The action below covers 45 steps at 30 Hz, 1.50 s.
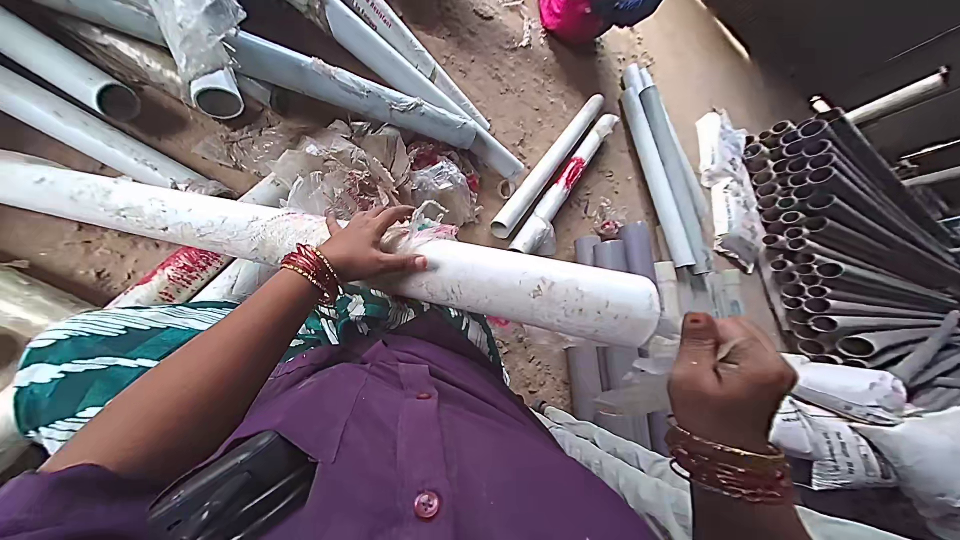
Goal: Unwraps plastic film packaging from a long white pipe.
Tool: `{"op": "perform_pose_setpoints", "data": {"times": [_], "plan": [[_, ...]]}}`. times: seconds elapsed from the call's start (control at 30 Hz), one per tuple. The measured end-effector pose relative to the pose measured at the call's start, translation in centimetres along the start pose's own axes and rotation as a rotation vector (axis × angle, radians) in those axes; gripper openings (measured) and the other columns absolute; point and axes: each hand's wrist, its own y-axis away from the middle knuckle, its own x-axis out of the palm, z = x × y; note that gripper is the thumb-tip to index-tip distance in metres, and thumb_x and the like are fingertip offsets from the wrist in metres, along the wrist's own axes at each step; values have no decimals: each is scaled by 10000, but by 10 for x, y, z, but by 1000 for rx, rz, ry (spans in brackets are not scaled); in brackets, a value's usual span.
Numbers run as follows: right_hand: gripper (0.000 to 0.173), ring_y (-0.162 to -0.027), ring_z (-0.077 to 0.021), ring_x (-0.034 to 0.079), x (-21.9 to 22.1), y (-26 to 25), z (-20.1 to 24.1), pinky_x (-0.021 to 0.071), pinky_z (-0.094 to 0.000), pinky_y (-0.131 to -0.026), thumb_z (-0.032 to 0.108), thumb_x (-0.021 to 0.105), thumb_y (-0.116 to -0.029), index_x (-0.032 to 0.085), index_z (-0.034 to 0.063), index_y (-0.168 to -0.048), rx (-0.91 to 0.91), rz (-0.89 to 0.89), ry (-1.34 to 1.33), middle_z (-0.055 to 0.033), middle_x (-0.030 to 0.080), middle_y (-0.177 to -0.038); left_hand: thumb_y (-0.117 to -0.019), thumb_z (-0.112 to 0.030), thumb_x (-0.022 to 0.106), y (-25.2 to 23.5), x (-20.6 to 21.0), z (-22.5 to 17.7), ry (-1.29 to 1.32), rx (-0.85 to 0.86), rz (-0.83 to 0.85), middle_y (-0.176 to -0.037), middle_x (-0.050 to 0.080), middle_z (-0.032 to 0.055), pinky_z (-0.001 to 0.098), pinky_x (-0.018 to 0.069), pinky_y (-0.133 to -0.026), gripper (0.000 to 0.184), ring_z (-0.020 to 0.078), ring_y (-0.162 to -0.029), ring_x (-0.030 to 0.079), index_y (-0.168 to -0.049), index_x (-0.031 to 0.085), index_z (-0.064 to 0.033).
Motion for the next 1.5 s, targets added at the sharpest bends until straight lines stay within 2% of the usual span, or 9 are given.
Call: {"op": "perform_pose_setpoints", "data": {"times": [0.1, 0.27, 0.37, 0.47, 0.6, 0.77, 0.97, 1.17, 1.5], "plan": [[468, -699, -363, 601, 24, -7, 0, 474, -427, -669, 188, 507, -1069, 595, -137, -744, 32, -94, 47, -282, 571, -699, -932, -511, 706, 4, 8, -10, 58, -21, -99, -1519, 512, 176, 818, 115, -1092, 683, 423, -1474, 359, -1458, 578, -94], [379, -831, -449, 649, 54, -8, 13, 494, -492, -711, 175, 560, -1015, 648, -121, -794, 142, -153, 103, -328, 622, -838, -971, -180, 627, 5, 18, -21, -226, 92, -464, -1074, 733, 192, 612, 508, -879, 241, 411, -1071, 674, -927, 776, 5], [409, -805, -397, 640, 59, -9, 9, 489, -438, -729, 183, 555, -1042, 615, -134, -790, 179, -154, 62, -304, 608, -792, -1001, -114, 562, 7, -12, -20, -239, -174, -587, -964, 727, 234, 600, 520, -831, 244, 403, -958, 714, -916, 717, 55], [422, -656, -302, 594, 62, -9, 7, 457, -402, -631, 176, 515, -1060, 578, -126, -773, 191, -134, 43, -249, 565, -682, -1028, -277, 614, -2, -36, 8, 146, -486, -657, -829, 713, 91, 402, 563, -732, 324, 164, -698, 674, -871, 703, -8], [433, -623, -244, 543, 65, -12, 4, 426, -350, -603, 164, 523, -1064, 541, -119, -736, 174, -140, 5, -215, 511, -643, -988, -443, 656, 31, -12, -12, 17, -298, -660, -1056, 687, 229, 536, 522, -866, 521, 353, -960, 670, -1144, 697, 52], [441, -625, -193, 513, 63, -21, 4, 408, -327, -610, 182, 514, -1063, 538, -124, -747, 217, -72, -22, -192, 502, -646, -952, -309, 718, 33, 22, -29, -55, -158, -407, -898, 690, 194, 569, 531, -787, 354, 351, -852, 679, -995, 699, 42], [458, -638, -224, 535, 60, -26, 6, 419, -368, -623, 240, 519, -1067, 569, -131, -802, 273, -8, -13, -210, 541, -681, -933, -86, 734, 15, 18, -35, 591, -517, -536, -773, 668, 61, 312, 555, -695, 102, 103, -658, 623, -902, 696, 3], [490, -809, -349, 623, 54, -38, 15, 465, -492, -758, 305, 484, -1081, 614, -154, -971, 411, 103, -12, -301, 629, -866, -972, -22, 654, 12, 4, -43, 1100, -739, -601, -865, 618, 76, 248, 530, -663, 160, 101, -686, 591, -1117, 618, 36], [501, -723, -243, 464, 61, -61, -1, 399, -449, -711, 316, 495, -1077, 499, -108, -811, 444, 207, -138, -188, 478, -740, -989, -19, 613, 13, 0, -29, 1269, -730, -739, -770, 621, 48, 220, 536, -599, 87, 88, -607, 597, -1066, 621, 19]]}}
